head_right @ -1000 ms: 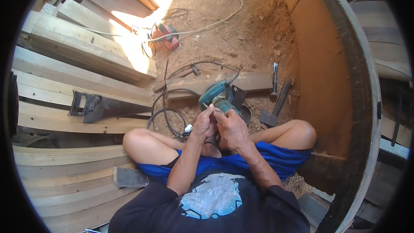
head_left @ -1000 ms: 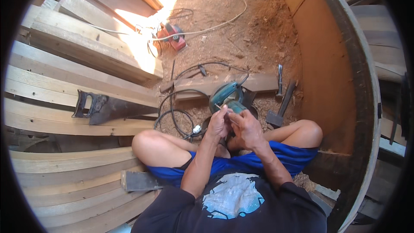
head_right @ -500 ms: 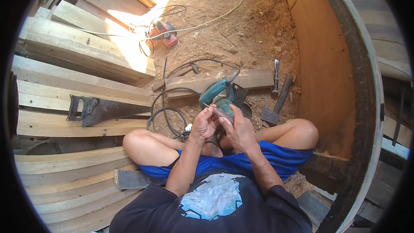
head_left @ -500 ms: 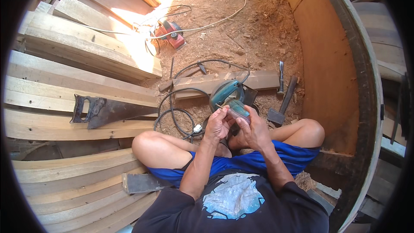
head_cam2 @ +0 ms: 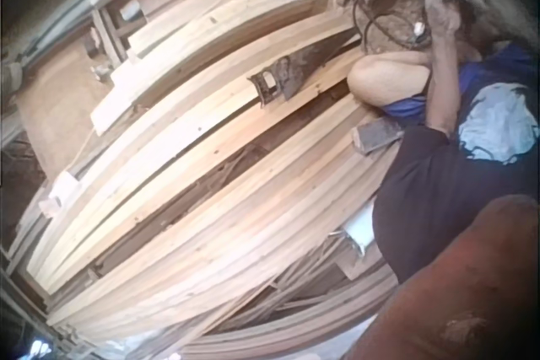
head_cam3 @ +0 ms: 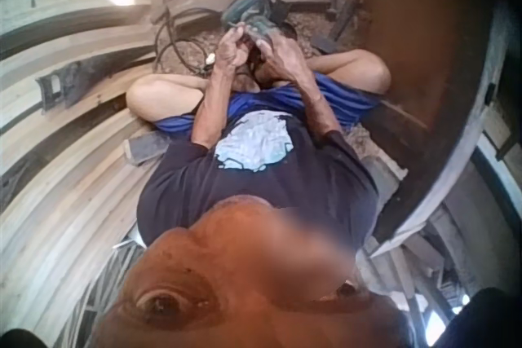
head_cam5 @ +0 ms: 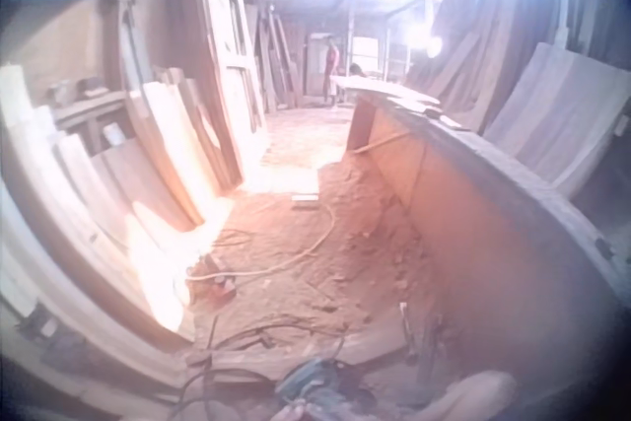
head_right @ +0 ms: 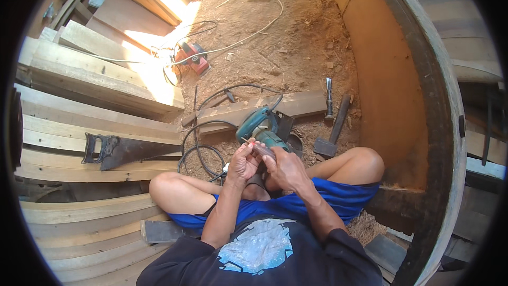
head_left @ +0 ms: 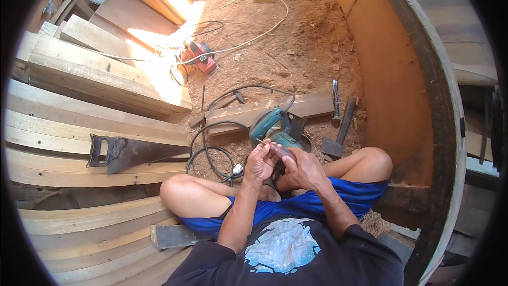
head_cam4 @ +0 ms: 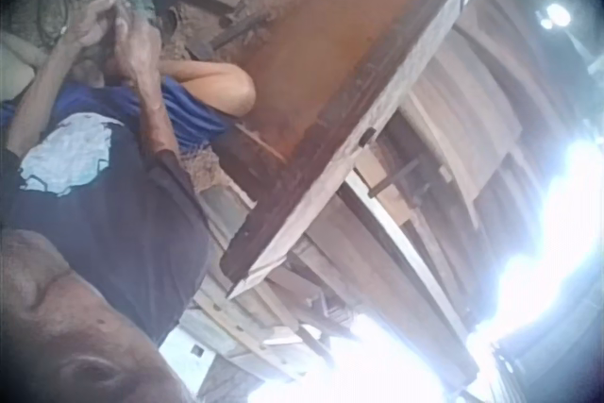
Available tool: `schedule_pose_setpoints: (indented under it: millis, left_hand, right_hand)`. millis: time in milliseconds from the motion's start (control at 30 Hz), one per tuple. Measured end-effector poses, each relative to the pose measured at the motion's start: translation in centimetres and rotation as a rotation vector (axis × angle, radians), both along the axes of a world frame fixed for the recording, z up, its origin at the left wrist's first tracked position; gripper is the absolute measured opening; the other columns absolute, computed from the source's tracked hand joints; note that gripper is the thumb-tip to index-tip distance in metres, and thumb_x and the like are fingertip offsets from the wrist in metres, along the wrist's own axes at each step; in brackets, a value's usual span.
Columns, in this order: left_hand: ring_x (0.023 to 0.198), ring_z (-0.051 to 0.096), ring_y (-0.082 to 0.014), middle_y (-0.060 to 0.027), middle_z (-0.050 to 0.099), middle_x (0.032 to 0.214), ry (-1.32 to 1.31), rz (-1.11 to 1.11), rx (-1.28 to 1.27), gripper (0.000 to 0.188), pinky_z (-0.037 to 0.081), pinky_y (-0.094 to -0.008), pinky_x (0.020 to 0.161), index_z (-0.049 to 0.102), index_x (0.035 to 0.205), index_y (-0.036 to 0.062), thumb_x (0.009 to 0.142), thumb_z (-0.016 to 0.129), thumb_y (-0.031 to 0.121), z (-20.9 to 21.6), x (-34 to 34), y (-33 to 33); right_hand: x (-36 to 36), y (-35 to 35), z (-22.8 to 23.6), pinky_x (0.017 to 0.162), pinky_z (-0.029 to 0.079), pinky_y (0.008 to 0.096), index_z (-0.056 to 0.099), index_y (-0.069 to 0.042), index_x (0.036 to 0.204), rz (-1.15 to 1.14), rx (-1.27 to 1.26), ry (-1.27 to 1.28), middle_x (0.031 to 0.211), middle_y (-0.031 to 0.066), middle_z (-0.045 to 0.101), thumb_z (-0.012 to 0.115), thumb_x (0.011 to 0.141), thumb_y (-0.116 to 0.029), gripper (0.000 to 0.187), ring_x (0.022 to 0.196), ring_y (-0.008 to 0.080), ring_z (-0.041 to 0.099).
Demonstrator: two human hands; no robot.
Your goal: The person uses a screwdriver to loosen and tighten screws on the housing of a circular saw while sitting on the ground.
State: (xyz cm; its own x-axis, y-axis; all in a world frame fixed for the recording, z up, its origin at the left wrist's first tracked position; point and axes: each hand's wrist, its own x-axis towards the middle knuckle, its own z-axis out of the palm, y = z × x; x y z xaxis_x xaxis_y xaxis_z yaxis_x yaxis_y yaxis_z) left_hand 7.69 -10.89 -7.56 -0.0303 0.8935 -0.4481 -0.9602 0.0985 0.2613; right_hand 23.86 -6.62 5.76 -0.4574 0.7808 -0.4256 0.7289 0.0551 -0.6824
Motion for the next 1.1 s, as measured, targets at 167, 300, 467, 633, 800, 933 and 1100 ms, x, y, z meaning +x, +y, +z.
schedule_pose_setpoints:
  millis: [167, 300, 467, 633, 800, 933, 1100]
  left_hand:
    - [0.099, 0.072, -0.0223, -0.0081, 0.074, 0.104, -0.002, -0.055, 0.012, 0.014, 0.063, -0.041, 0.086, 0.064, 0.113, 0.0099, 0.102, 0.068, 0.017, -0.9, -0.9, -0.6]
    - [0.102, 0.072, -0.025, -0.0085, 0.073, 0.104, -0.101, -0.082, 0.138, 0.012, 0.063, -0.0443, 0.089, 0.064, 0.113, 0.0079, 0.101, 0.066, 0.012, -3.8, -1.6, -0.8]
    - [0.106, 0.072, -0.0311, -0.0129, 0.072, 0.102, -0.07, -0.03, -0.011, 0.016, 0.063, -0.0508, 0.092, 0.061, 0.116, 0.0041, 0.099, 0.065, 0.005, -1.2, -0.5, -0.6]
    - [0.094, 0.073, -0.0261, -0.0107, 0.071, 0.103, 0.45, 0.088, -0.214, 0.019, 0.062, -0.0439, 0.085, 0.061, 0.113, 0.0045, 0.096, 0.069, 0.006, -2.0, -1.9, -1.3]
    - [0.088, 0.069, -0.0264, -0.0133, 0.066, 0.099, 1.641, 0.091, -0.216, 0.021, 0.057, -0.0419, 0.078, 0.065, 0.11, 0.0024, 0.09, 0.072, 0.004, 1.3, -3.5, -0.2]
    - [0.094, 0.065, -0.0333, -0.0155, 0.066, 0.1, 1.999, 0.063, -0.022, 0.022, 0.054, -0.0454, 0.085, 0.074, 0.107, 0.0067, 0.086, 0.073, 0.003, 1.7, -3.4, 0.7]
    - [0.096, 0.065, -0.0346, -0.0144, 0.067, 0.096, 2.127, 0.057, 0.018, 0.021, 0.053, -0.045, 0.086, 0.076, 0.099, 0.0067, 0.08, 0.074, -0.002, 1.3, -4.0, 1.2]
  right_hand:
    - [-0.9, -1.6, 0.4, 0.08, 0.056, 0.0564, 0.059, -0.002, 0.137, 0.125, 0.366, 0.005, 0.109, 0.0319, 0.07, 0.066, 0.096, -0.024, 0.047, 0.099, 0.0502, 0.069]
    - [-1.8, -1.9, 0.2, 0.079, 0.055, 0.0581, 0.059, -0.003, 0.136, 0.005, 0.363, 0.154, 0.11, 0.0328, 0.07, 0.063, 0.098, -0.023, 0.043, 0.099, 0.0494, 0.069]
    - [-0.7, -0.8, -0.7, 0.084, 0.054, 0.0589, 0.061, -0.004, 0.132, 0.034, 0.096, -0.032, 0.107, 0.0321, 0.07, 0.06, 0.1, -0.024, 0.038, 0.1, 0.0488, 0.069]
    - [-0.9, -1.7, -2.1, 0.083, 0.054, 0.0578, 0.064, -0.008, 0.129, 0.022, 0.383, 0.004, 0.102, 0.0266, 0.07, 0.06, 0.098, -0.024, 0.035, 0.095, 0.0473, 0.068]
    - [-0.1, -1.5, -2.4, 0.083, 0.054, 0.0569, 0.064, -0.009, 0.128, 0.003, 0.381, 0.027, 0.103, 0.0255, 0.069, 0.06, 0.098, -0.023, 0.034, 0.094, 0.047, 0.068]
    - [0.5, -1.3, -3.0, 0.085, 0.053, 0.0569, 0.064, -0.009, 0.128, -0.015, 0.367, 0.088, 0.103, 0.0262, 0.069, 0.06, 0.098, -0.022, 0.033, 0.097, 0.0471, 0.068]
    - [0.2, -1.4, -2.7, 0.087, 0.052, 0.0574, 0.064, -0.008, 0.126, -0.022, 0.328, 0.113, 0.103, 0.0269, 0.069, 0.058, 0.099, -0.022, 0.031, 0.1, 0.048, 0.067]
